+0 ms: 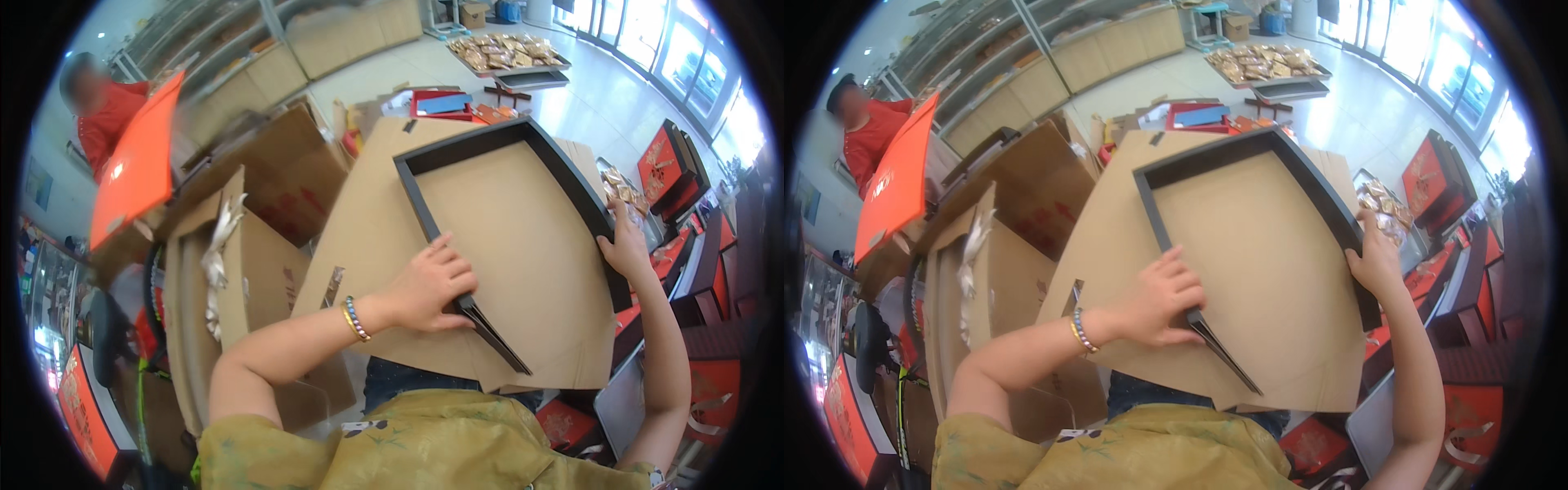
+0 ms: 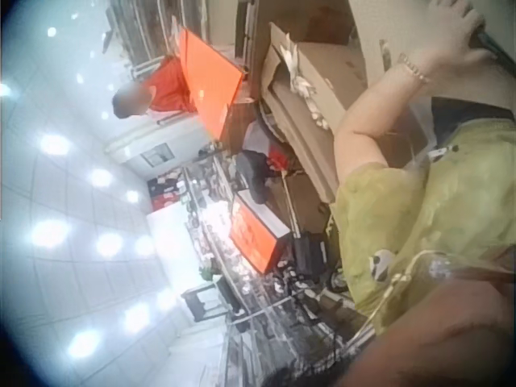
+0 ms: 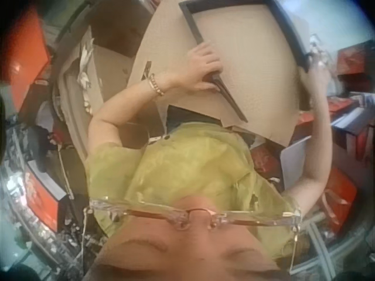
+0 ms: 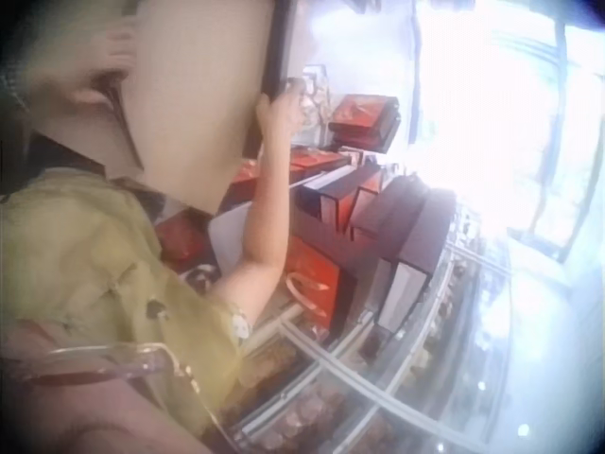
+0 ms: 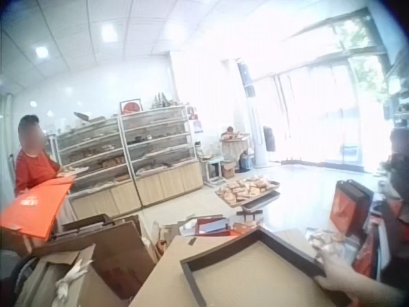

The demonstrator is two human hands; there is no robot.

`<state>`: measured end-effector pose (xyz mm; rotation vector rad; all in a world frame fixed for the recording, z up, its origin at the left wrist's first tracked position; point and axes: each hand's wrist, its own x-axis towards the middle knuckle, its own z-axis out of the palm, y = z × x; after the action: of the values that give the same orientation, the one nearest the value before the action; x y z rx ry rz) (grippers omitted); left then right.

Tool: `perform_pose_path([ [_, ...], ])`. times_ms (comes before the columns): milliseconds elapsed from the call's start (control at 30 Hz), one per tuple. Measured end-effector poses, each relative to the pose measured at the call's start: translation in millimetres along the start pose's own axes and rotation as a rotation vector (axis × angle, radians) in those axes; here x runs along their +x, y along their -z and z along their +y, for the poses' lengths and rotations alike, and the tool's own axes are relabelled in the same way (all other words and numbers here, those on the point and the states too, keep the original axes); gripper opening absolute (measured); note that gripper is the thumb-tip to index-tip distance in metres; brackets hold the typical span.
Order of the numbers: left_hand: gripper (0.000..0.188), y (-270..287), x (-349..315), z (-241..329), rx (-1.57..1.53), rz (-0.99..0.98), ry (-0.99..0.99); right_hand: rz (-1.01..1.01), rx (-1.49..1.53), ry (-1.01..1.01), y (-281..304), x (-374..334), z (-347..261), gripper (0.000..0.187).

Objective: The person sits on the floor and assembles small red gift boxes by folding flaps and inserting tabs. They then assemble larger brown cardboard boxes by folding and interlocking side panels.

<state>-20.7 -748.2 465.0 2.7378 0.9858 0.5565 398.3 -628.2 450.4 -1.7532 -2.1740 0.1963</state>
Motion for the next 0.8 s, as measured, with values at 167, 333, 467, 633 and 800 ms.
perform_pose_path([
  [167, 0.038, -13, -6, 23, 0.118, -0.015, -0.02, 0.008, 0.056, 0.224, 16, -27, 3, 0.056],
  [333, 0.029, -4, -17, 19, 0.218, 0.042, 0.106, -0.3, 0.441, -0.005, 35, -21, -4, 0.038],
  [467, 0.025, 1, -19, -1, 0.236, 0.066, 0.006, -0.432, 0.377, 0.11, 54, -30, -2, 0.049],
  [633, 0.022, -13, -31, -13, 0.263, 0.229, 0.052, -0.288, -0.185, 0.393, 64, -46, -32, 0.052],
  [800, 0.022, -15, -17, -7, 0.219, 0.238, 0.227, -0.11, -0.203, 0.742, 56, -46, -42, 0.045],
])
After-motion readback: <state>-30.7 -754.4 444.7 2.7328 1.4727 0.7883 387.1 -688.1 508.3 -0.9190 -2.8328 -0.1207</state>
